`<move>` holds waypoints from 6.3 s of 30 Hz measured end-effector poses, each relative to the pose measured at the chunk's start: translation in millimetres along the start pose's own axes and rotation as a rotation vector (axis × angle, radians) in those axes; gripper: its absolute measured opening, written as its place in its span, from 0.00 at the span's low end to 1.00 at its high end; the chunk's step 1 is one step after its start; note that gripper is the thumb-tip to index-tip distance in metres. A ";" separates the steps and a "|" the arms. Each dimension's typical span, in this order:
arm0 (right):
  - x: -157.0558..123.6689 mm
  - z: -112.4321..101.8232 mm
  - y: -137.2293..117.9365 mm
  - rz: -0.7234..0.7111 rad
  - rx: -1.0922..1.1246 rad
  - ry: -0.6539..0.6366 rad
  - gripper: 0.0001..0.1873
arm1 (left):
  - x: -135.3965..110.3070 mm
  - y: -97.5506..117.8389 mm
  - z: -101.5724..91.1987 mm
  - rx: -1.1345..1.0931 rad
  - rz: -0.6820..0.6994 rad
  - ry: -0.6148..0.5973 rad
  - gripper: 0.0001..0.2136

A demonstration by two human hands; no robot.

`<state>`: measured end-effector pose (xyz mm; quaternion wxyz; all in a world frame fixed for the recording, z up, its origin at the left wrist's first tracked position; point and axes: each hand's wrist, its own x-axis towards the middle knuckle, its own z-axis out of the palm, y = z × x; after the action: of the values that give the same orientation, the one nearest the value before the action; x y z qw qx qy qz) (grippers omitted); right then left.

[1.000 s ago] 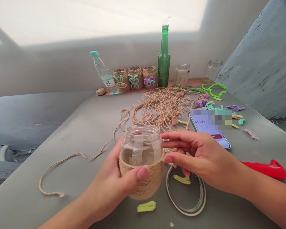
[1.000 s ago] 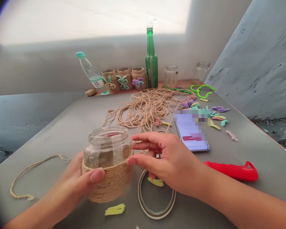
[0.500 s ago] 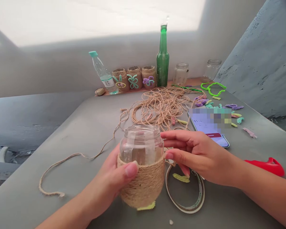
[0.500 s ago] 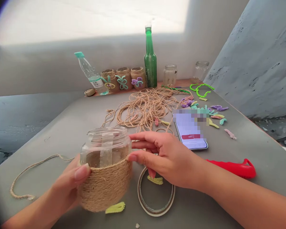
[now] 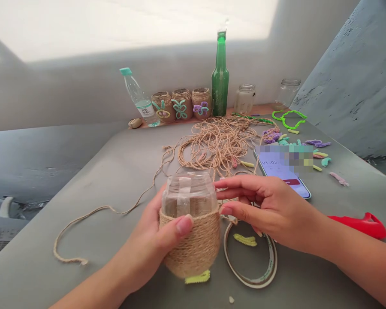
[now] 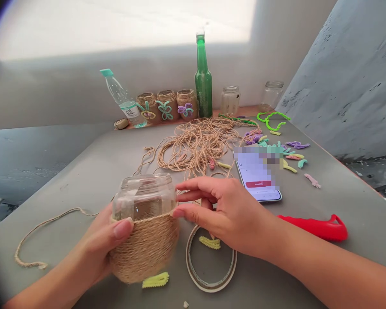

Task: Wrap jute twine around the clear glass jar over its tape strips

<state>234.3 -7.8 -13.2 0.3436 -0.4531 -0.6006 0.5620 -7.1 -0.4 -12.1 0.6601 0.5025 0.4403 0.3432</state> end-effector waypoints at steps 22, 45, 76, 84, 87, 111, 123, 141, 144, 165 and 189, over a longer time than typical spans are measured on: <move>1.7 8.2 -0.2 0.112 0.143 0.048 0.32 | -1.7 -5.9 7.3 -0.122 -0.045 0.073 0.32; 1.0 0.7 -0.4 0.124 0.108 -0.122 0.29 | -3.8 5.6 5.8 -0.194 -0.104 -0.031 0.33; 0.9 -3.4 -2.5 -0.003 -0.004 0.110 0.26 | -2.4 11.6 8.1 -0.102 -0.019 0.041 0.30; 4.4 -1.5 -4.5 0.121 0.181 -0.085 0.32 | -2.7 9.2 7.4 -0.162 -0.002 -0.078 0.25; 4.1 -0.1 -5.5 0.131 0.212 -0.089 0.31 | -0.8 6.1 4.5 -0.156 -0.029 0.020 0.23; -1.9 -1.0 -6.3 0.034 -0.290 0.210 0.18 | 3.7 -0.7 3.2 -0.023 -0.026 0.220 0.35; -2.9 -2.9 -9.2 -0.147 -0.289 0.070 0.12 | 4.4 -3.2 -2.3 -0.311 0.038 -0.037 0.24; -5.0 -4.2 -5.9 -0.188 -0.312 0.111 0.14 | 9.0 -13.7 -6.4 -0.310 -0.007 -0.127 0.26; -5.5 -3.0 -8.4 -0.267 -0.352 0.126 0.11 | 6.8 -14.6 -6.9 -0.423 -0.001 -0.162 0.24; -4.2 -1.6 -10.2 -0.337 -0.423 0.110 0.10 | 5.3 -7.0 -4.6 -0.513 -0.040 -0.181 0.20; -5.2 -1.3 -6.1 -0.403 -0.452 0.086 0.09 | 6.2 -0.9 -2.1 -0.632 -0.118 -0.242 0.23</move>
<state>236.4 -11.9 -6.5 0.3638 -0.4130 -0.7732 0.3150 -6.7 5.7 -14.6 0.8494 0.2839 0.2591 0.3617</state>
